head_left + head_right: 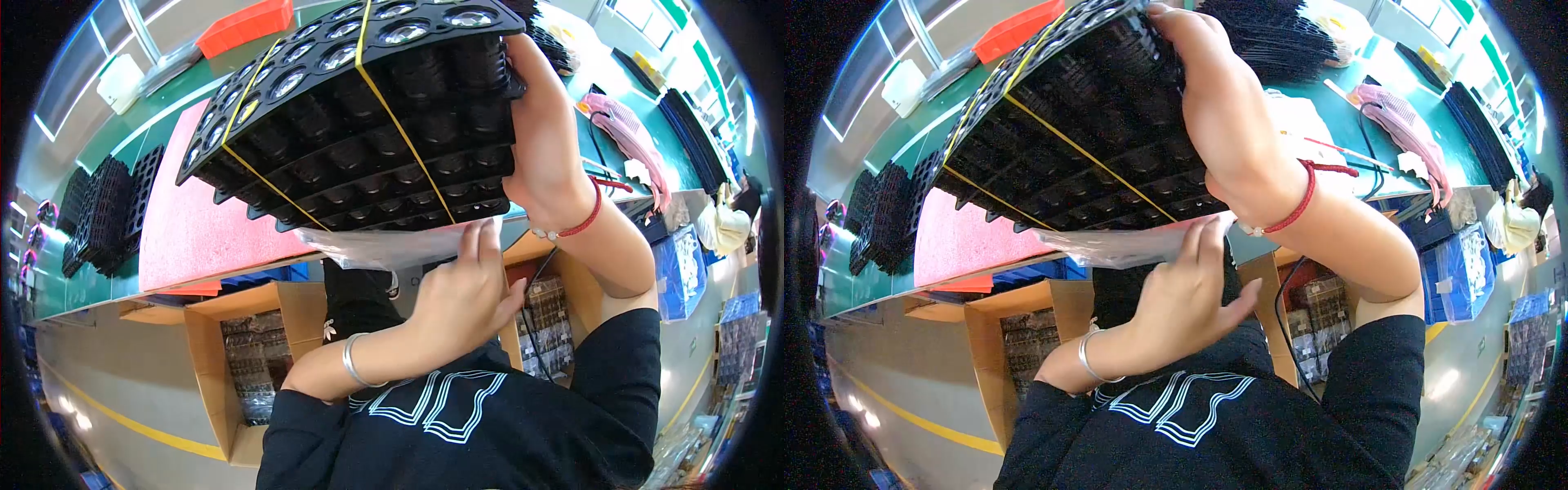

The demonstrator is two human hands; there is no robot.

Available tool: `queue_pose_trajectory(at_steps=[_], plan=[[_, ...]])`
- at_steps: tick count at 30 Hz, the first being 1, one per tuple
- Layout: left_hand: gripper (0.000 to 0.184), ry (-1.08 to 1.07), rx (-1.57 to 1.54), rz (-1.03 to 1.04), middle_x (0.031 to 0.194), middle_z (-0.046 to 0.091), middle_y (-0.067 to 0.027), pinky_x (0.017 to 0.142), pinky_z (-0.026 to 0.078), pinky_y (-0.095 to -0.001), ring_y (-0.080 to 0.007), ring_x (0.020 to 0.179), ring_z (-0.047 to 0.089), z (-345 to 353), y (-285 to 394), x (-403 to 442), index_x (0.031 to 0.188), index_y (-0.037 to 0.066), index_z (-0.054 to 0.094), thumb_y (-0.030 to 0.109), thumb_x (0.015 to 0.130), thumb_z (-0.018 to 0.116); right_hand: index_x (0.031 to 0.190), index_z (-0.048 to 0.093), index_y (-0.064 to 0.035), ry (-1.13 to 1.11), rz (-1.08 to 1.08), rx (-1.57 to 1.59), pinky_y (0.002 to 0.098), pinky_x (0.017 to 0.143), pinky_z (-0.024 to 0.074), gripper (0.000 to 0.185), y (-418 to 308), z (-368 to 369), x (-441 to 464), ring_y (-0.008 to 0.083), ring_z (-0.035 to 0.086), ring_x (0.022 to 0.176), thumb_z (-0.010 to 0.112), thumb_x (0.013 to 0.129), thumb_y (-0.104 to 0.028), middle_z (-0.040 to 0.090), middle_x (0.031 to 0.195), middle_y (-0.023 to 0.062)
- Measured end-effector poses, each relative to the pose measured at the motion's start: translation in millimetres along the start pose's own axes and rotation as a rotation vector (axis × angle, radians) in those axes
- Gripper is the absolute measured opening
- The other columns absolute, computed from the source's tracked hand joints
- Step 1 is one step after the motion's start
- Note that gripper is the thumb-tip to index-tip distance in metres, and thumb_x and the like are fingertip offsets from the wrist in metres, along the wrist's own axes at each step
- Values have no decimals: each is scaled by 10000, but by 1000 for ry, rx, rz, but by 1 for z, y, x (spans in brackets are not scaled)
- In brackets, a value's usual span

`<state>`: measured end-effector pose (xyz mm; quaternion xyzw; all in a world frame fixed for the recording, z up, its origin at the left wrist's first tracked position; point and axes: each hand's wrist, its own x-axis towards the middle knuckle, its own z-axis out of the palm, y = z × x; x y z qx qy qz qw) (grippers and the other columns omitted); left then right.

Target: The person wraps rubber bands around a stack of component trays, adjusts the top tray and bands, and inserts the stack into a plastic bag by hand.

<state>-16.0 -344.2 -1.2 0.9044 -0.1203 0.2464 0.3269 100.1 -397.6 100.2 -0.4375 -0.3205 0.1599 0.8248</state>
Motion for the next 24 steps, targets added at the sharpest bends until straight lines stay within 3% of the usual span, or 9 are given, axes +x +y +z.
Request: queue_pose_trajectory(at_steps=[5,9,12,15,18,20,21,23,24], plan=[[833,-176,-87,-101,1149,427,-370,538,548,-391,-397,739,639,8,15,11,1210,-221,294,354,767,704,1275,514,-67,-62,125,122,337,922,522,408,-2,-5,1,202,650,1046,288,1021,-294,632,1201,82],[872,-252,-144,-172,1097,480,-350,608,553,-383,-393,771,647,20,24,12,1239,-235,219,324,778,703,1280,506,-70,35,53,-49,336,932,515,400,0,1,-4,200,638,1070,299,1018,-288,619,1223,79],[929,-155,-579,-180,1056,535,-341,726,545,-376,-373,808,661,36,27,11,1265,-251,122,286,781,706,1278,507,-68,77,43,-13,333,941,508,391,4,-1,-4,195,624,1094,306,1016,-276,616,1228,80],[987,-76,-819,-190,1334,172,-421,660,559,-380,-368,809,664,41,28,8,1309,-232,28,230,755,703,1282,503,-61,157,-262,-829,330,945,502,390,12,-3,-1,189,617,1099,315,1017,-275,613,1232,79],[951,-76,-518,-111,1111,542,-350,774,538,-383,-342,865,674,30,16,1,1333,-219,76,274,800,692,1208,544,-33,196,-240,-501,257,929,444,370,13,0,0,180,593,1045,350,912,76,599,1150,121],[919,-343,-123,-179,1178,524,-323,706,555,-403,-343,845,678,4,12,3,1362,-189,126,303,816,678,1274,514,-49,135,-125,-363,336,939,501,397,10,-3,-4,199,634,1061,312,1013,-270,619,1219,90],[849,-280,-62,-128,1253,506,-269,650,566,-393,-326,804,682,0,7,-1,1395,-113,222,327,823,670,1274,514,-49,133,-122,-361,336,939,501,397,9,-10,-4,199,634,1061,312,1013,-270,619,1219,90],[786,-229,-10,-57,1272,514,-233,650,567,-373,-311,796,686,-18,2,-8,1386,-70,292,313,819,678,1257,531,-53,-220,35,258,341,926,505,411,7,-26,-2,211,638,1050,317,1005,-297,630,1201,98],[727,-177,42,22,1292,522,-197,650,569,-353,-296,787,689,-27,-1,-11,1377,-28,361,300,814,685,1257,531,-53,-220,32,260,341,926,505,411,5,-22,-3,211,638,1050,317,1005,-297,630,1201,98]])
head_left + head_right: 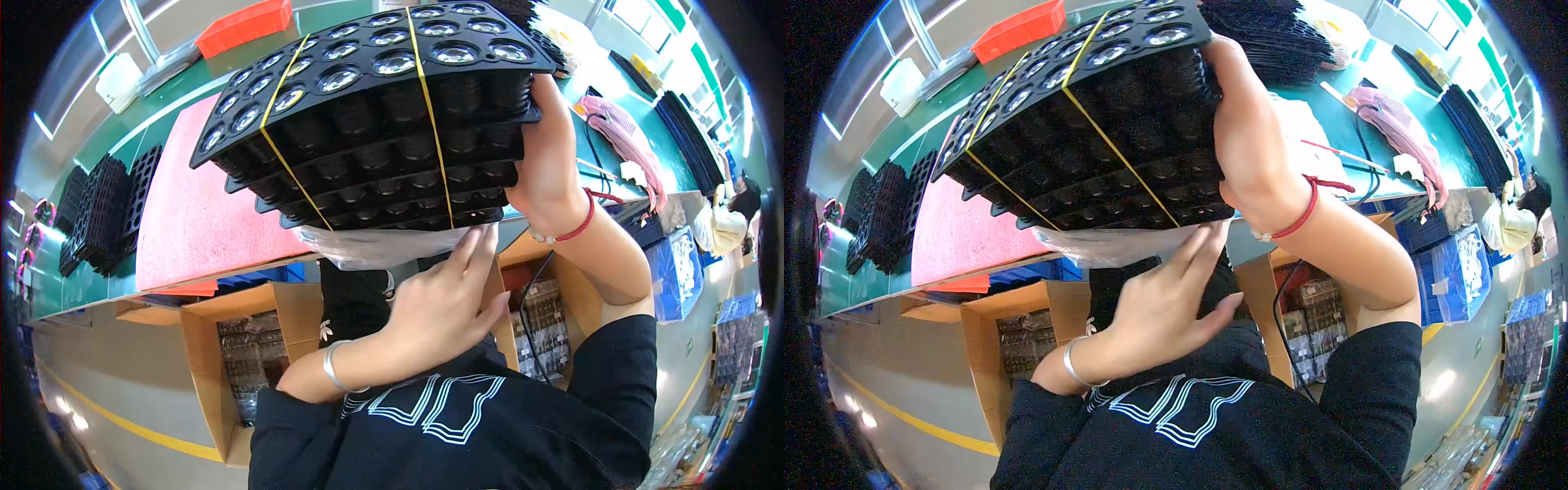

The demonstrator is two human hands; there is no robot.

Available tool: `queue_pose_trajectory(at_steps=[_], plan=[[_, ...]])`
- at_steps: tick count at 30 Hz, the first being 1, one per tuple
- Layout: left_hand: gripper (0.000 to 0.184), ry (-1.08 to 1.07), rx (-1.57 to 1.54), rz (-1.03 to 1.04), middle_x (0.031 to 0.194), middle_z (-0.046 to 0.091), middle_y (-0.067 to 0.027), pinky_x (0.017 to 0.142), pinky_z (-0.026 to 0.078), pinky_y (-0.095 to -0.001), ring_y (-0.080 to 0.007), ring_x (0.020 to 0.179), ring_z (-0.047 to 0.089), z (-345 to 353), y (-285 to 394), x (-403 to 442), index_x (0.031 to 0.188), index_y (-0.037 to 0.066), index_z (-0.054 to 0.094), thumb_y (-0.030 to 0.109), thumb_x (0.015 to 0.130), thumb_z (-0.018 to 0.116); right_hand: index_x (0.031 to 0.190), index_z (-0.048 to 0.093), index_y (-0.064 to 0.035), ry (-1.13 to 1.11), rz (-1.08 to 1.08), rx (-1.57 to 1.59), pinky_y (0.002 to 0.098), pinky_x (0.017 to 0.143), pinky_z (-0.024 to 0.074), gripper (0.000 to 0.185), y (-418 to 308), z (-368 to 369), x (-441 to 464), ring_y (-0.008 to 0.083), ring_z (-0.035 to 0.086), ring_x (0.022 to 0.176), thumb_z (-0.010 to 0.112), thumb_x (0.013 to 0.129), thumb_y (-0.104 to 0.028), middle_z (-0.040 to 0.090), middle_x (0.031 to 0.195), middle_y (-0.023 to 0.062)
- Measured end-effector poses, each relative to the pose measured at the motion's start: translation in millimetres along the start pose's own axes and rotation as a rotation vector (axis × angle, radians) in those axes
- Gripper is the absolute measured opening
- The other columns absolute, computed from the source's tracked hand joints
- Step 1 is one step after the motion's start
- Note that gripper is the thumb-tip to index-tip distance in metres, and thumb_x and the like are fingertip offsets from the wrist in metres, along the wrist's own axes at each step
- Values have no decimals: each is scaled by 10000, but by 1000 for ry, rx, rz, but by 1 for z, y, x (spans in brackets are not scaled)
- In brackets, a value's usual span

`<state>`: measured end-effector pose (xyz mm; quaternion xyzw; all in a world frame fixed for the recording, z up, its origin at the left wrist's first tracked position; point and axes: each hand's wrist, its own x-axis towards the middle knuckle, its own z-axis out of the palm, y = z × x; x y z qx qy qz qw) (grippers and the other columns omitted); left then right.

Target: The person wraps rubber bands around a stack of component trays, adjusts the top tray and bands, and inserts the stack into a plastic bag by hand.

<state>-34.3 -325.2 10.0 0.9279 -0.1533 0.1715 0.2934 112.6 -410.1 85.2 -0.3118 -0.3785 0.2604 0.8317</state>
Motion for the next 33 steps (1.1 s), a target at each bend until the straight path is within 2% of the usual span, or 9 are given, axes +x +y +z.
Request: queue_pose_trajectory(at_steps=[4,8,11,12,15,17,20,24,33], plan=[[94,433,-134,291,770,707,-42,566,533,-265,-178,626,676,-39,-29,-22,802,100,673,101,716,710,1208,562,-27,182,3,-83,291,850,524,394,1,9,-5,168,667,956,330,994,-262,665,1085,107],[197,989,-370,-90,986,592,-158,816,433,-312,-184,897,552,-65,-69,-45,968,-8,564,66,876,407,1220,556,-74,614,55,-285,354,909,510,414,3,27,-10,228,641,1039,337,987,-336,646,1167,101],[332,989,-777,-375,1238,577,-109,942,426,-356,-196,1129,536,-53,-180,-43,1273,15,505,107,959,445,1234,553,-86,278,-2,-29,361,919,506,416,7,-16,-17,236,637,1050,344,986,-347,640,1177,99],[364,654,-143,-653,1234,588,-96,937,439,-344,-180,1093,552,-71,-155,-33,1290,18,495,24,926,496,1238,551,-90,165,-15,53,364,922,505,416,7,-24,-20,239,635,1053,346,985,-350,638,1180,98],[395,645,-564,-405,1230,591,-88,942,448,-326,-176,1094,560,-75,-120,14,1307,32,480,97,918,494,1268,537,-102,109,-22,203,377,937,500,425,10,-27,-27,254,614,1096,355,980,-356,614,1225,101],[443,640,-1016,-402,1249,584,-77,942,462,-330,-179,1103,570,-75,-117,21,1330,52,478,290,958,462,1268,538,-103,679,-79,-232,380,942,494,432,17,-2,-26,258,609,1103,350,979,-363,610,1236,104],[470,670,-1357,-488,1211,609,-71,896,498,-326,-180,1055,605,-78,-111,23,1307,66,511,386,967,456,1260,539,-105,788,-62,-74,382,929,505,426,13,5,-22,262,612,1096,339,982,-359,612,1231,108],[458,731,-1328,-416,1215,609,-72,901,497,-334,-185,1061,605,-81,-109,18,1310,68,508,357,957,465,1256,513,-87,288,-150,-9,385,905,526,393,14,-11,-27,266,612,1094,332,993,-317,608,1220,110],[412,714,-1385,49,1239,603,-87,923,497,-345,-201,1095,600,-135,-147,-19,1305,56,503,253,944,471,1213,429,42,360,-338,-1105,300,963,367,560,52,18,-23,172,517,1079,679,716,-16,576,1132,95]])
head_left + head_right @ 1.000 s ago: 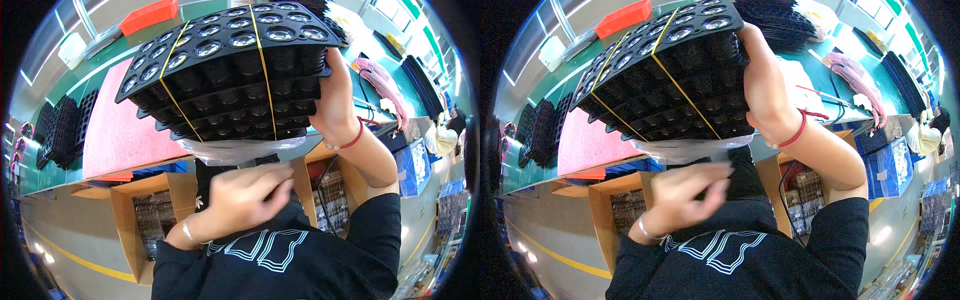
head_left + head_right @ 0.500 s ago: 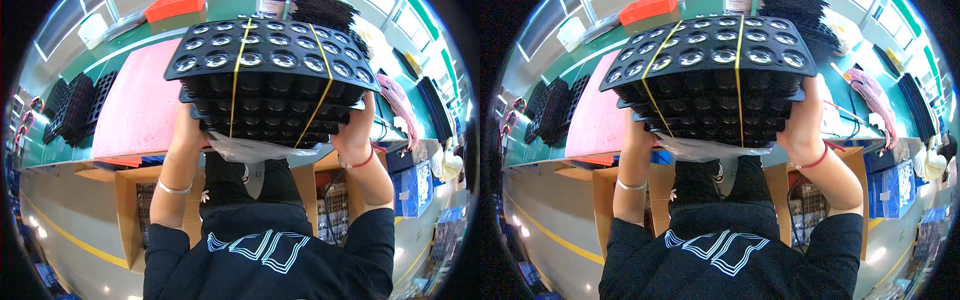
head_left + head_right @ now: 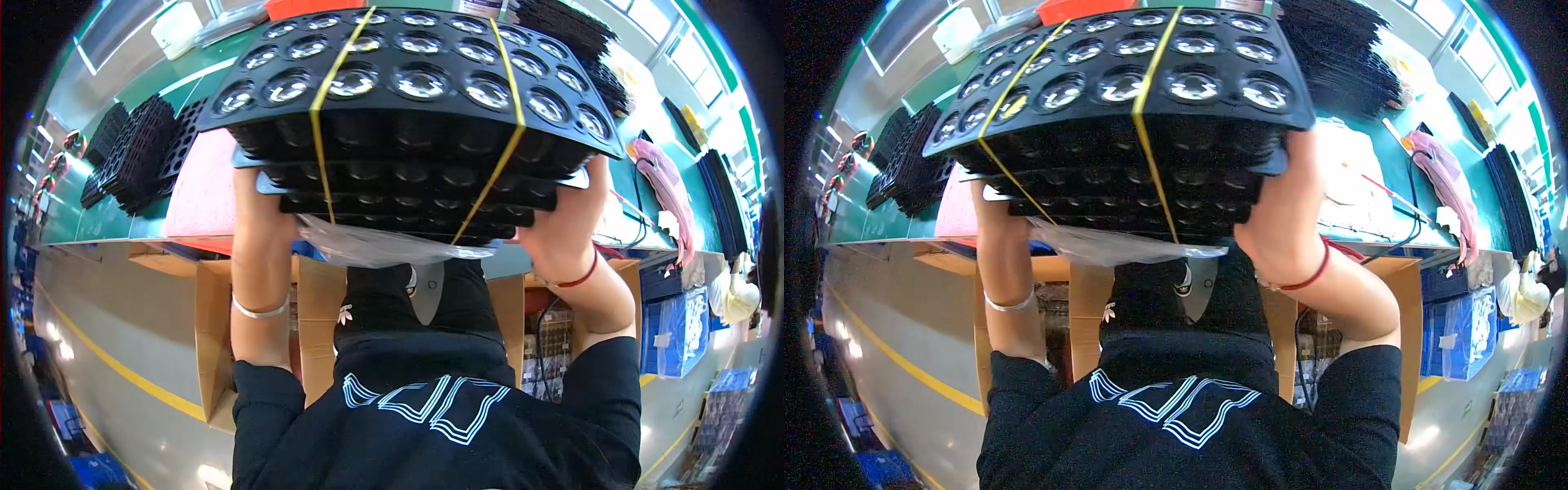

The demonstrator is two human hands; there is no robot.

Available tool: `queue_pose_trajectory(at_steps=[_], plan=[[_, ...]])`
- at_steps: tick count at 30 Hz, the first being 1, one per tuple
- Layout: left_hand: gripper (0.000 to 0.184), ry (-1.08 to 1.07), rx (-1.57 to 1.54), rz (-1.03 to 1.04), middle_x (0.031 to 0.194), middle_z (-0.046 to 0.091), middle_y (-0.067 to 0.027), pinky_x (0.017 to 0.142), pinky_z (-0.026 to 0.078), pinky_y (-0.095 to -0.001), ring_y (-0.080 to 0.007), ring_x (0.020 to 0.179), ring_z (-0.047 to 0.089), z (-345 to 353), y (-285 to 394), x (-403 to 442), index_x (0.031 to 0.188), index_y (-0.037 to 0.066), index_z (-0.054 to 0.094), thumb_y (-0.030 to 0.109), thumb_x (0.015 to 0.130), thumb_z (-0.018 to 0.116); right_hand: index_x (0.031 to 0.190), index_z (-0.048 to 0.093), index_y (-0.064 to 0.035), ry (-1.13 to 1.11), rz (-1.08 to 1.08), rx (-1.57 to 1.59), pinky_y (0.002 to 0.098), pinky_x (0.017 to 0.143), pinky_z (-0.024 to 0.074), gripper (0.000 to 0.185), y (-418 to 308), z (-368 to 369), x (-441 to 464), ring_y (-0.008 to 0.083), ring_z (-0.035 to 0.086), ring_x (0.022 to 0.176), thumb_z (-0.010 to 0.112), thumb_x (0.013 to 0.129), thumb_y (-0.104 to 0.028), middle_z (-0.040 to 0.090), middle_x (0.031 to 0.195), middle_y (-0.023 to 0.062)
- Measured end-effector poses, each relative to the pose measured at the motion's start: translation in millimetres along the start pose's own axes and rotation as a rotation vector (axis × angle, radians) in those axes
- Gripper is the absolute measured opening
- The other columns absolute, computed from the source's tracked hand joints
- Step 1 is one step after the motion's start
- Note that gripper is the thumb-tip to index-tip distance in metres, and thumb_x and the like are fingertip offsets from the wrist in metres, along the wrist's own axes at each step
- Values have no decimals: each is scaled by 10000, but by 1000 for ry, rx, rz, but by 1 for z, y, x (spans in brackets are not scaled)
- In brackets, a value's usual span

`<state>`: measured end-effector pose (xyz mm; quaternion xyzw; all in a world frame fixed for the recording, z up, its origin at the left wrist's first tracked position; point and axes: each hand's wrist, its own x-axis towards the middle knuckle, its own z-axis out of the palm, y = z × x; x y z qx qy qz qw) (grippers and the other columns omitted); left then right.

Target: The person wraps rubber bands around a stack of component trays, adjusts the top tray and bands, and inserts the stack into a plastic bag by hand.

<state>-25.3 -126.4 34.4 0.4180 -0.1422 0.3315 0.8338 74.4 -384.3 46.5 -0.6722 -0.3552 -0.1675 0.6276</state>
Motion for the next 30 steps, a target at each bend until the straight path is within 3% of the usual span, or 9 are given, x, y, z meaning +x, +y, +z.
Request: queue_pose_trajectory(at_steps=[3,6,9,11,19,21,23,25,30], plan=[[399,110,222,86,1223,610,-86,918,501,-351,-206,1082,606,-22,25,15,1287,52,514,237,934,477,1111,564,-26,114,178,620,332,917,441,267,-10,46,11,249,588,1012,547,868,-135,605,1110,96],[387,230,518,108,1207,618,-85,913,504,-358,-212,1069,612,-63,46,26,1269,48,524,221,925,483,1130,603,-82,114,454,935,341,868,498,349,-9,84,32,222,630,993,402,967,-315,643,1106,71],[374,352,618,-3,1191,625,-84,907,508,-364,-217,1055,618,-109,61,31,1251,44,535,204,915,489,1154,599,-88,63,312,749,317,845,505,368,4,123,46,194,645,962,391,973,-333,656,1083,47],[334,591,229,-264,1155,639,-76,875,523,-358,-201,1017,629,-107,67,29,1203,51,564,180,902,501,1188,589,-87,58,270,722,295,859,489,382,8,145,51,167,635,970,386,973,-331,654,1082,38],[233,305,558,-240,1051,651,-53,745,529,-305,-151,896,635,-148,73,30,1104,44,604,86,893,516,1259,528,-82,-74,251,615,267,921,435,409,21,147,45,142,577,1053,375,987,-346,611,1142,31],[261,62,918,-64,1040,656,-71,736,517,-296,-158,893,631,-141,75,29,1128,38,600,79,882,524,1281,494,-84,-81,272,648,254,961,394,415,17,138,43,128,545,1088,371,993,-355,598,1143,43],[247,110,637,-86,1011,663,-79,740,493,-284,-147,885,608,-128,74,31,1094,12,615,62,865,537,1317,452,-82,-116,378,693,274,1019,336,422,6,125,36,127,486,1150,383,993,-343,552,1203,64],[226,-49,1220,176,978,670,-80,752,478,-283,-146,857,593,-120,82,31,1054,-9,637,58,863,538,1327,429,-64,-117,356,628,302,1039,308,429,0,114,24,149,450,1190,396,991,-329,496,1268,77],[240,417,1158,135,794,612,-21,621,384,-203,-56,711,501,-102,93,14,1034,-12,650,149,948,494,1243,464,-11,-255,-28,446,348,993,370,389,4,72,-13,220,492,1165,538,897,-172,522,1219,132]])
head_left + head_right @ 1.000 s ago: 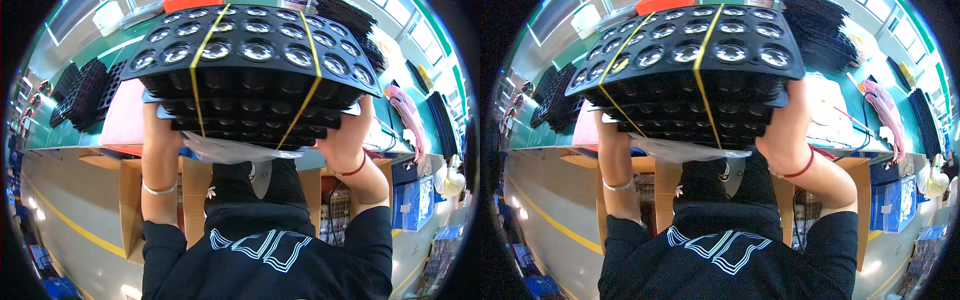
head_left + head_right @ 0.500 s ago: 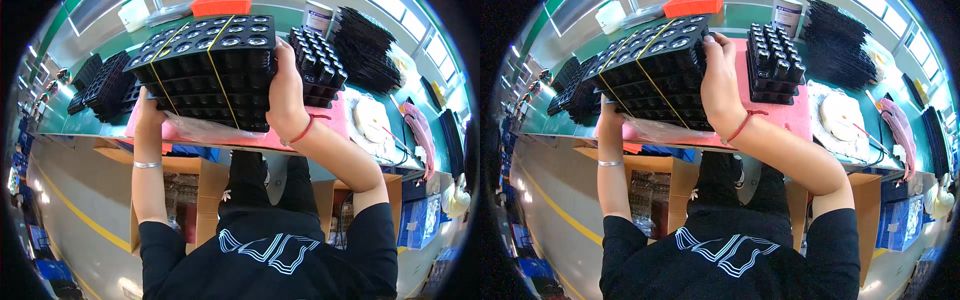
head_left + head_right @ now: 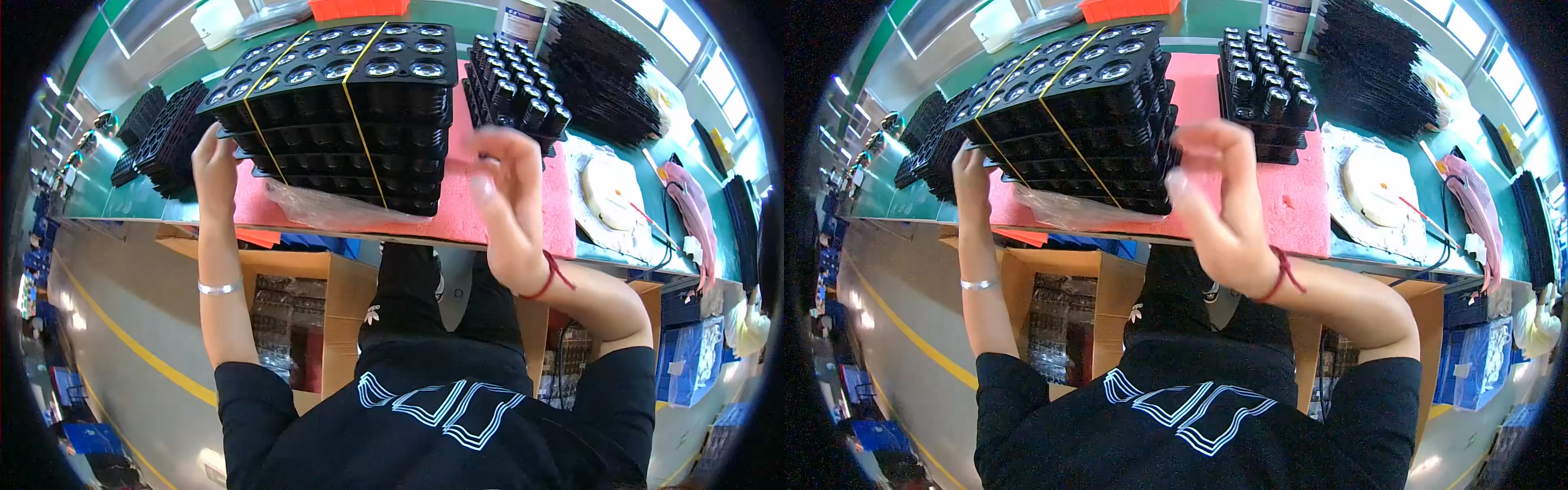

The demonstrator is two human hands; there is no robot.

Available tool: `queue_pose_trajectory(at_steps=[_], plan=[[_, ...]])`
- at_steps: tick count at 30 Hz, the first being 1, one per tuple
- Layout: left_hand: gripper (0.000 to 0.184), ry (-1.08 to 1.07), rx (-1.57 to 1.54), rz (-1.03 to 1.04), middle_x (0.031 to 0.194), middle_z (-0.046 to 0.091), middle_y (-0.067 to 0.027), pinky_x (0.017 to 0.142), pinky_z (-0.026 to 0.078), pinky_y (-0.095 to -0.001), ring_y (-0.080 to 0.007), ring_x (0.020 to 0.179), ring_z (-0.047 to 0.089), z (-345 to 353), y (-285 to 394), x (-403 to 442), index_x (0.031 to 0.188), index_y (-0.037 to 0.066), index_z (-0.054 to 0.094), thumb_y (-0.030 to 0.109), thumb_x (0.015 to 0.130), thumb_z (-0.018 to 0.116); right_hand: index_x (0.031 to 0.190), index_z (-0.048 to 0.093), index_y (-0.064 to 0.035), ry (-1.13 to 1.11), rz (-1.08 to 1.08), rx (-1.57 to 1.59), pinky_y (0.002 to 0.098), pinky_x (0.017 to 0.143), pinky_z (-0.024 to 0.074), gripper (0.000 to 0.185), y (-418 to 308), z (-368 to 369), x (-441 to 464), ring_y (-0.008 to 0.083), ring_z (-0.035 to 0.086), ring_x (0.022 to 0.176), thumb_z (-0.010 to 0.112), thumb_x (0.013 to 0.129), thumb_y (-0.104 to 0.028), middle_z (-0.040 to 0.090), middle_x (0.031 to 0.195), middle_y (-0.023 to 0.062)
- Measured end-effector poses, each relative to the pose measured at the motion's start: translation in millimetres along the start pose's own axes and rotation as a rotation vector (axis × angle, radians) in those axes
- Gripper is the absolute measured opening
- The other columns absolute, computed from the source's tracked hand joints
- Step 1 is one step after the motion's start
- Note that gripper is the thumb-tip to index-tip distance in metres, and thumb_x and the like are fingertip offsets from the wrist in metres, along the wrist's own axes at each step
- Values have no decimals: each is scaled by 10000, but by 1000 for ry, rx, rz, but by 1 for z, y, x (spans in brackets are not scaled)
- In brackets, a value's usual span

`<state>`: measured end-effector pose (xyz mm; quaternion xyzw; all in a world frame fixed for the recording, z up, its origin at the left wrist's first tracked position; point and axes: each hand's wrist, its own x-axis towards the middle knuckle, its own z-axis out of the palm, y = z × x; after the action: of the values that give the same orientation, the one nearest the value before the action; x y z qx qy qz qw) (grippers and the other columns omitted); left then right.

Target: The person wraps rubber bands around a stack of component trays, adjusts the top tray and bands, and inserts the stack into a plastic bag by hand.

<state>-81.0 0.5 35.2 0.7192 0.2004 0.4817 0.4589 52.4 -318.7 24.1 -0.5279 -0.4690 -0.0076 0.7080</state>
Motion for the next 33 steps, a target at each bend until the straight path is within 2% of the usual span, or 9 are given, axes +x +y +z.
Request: queue_pose_trajectory(at_steps=[1,3,4,9,17,24,28,32,33], plan=[[226,87,66,72,770,589,5,590,352,-195,-27,688,464,-5,13,-11,928,-6,633,164,962,488,1243,464,-11,0,3,6,348,993,370,389,-3,-4,-2,220,492,1165,538,897,-172,522,1219,132],[193,252,41,291,761,592,-5,579,360,-216,-54,674,476,-8,24,-37,825,28,587,138,952,492,1124,562,-12,-437,-211,-401,341,869,461,321,-10,-10,-4,272,587,998,596,853,-182,597,1070,149],[168,189,92,470,751,591,-13,580,373,-224,-78,649,490,-5,37,-54,772,51,558,128,921,539,1037,617,-21,-415,-177,-450,331,723,504,283,-12,-1,-9,277,617,816,649,822,-202,614,920,130],[139,-310,511,1195,730,596,-10,539,443,-270,-163,576,551,33,97,-115,722,90,611,110,703,747,1019,615,-49,-498,-369,-915,325,590,497,338,13,11,-14,204,620,656,693,757,-247,588,801,52],[179,-530,683,1078,781,611,-23,505,457,-262,-160,589,577,76,110,-119,831,67,620,113,705,739,922,578,-66,-558,-253,-936,323,555,512,220,23,19,-13,228,655,658,619,722,-150,620,759,54],[252,-408,693,1230,959,669,-50,770,512,-347,-225,827,635,86,136,-113,927,103,684,120,689,763,940,607,-44,-516,-418,-759,354,547,521,228,21,3,-6,239,642,648,625,740,-151,620,889,73],[481,-340,817,1182,1239,581,-164,978,413,-407,-326,1114,555,91,185,-73,1124,53,648,170,669,755,946,553,-44,-620,-333,-777,352,490,497,206,24,1,-8,244,622,591,605,769,-136,594,846,81],[774,-611,847,1122,1313,535,-195,1041,356,-398,-333,1207,514,110,214,-16,1317,7,502,342,677,780,954,521,-45,-653,-382,-741,348,476,488,184,24,-4,-1,247,615,569,585,799,-121,573,816,86],[914,-762,982,874,1333,486,-260,1064,345,-395,-368,1246,471,120,228,-10,1335,-50,445,485,667,765,961,524,-45,-671,-401,-773,345,485,490,184,24,-6,-1,244,618,575,583,807,-127,570,811,82]])
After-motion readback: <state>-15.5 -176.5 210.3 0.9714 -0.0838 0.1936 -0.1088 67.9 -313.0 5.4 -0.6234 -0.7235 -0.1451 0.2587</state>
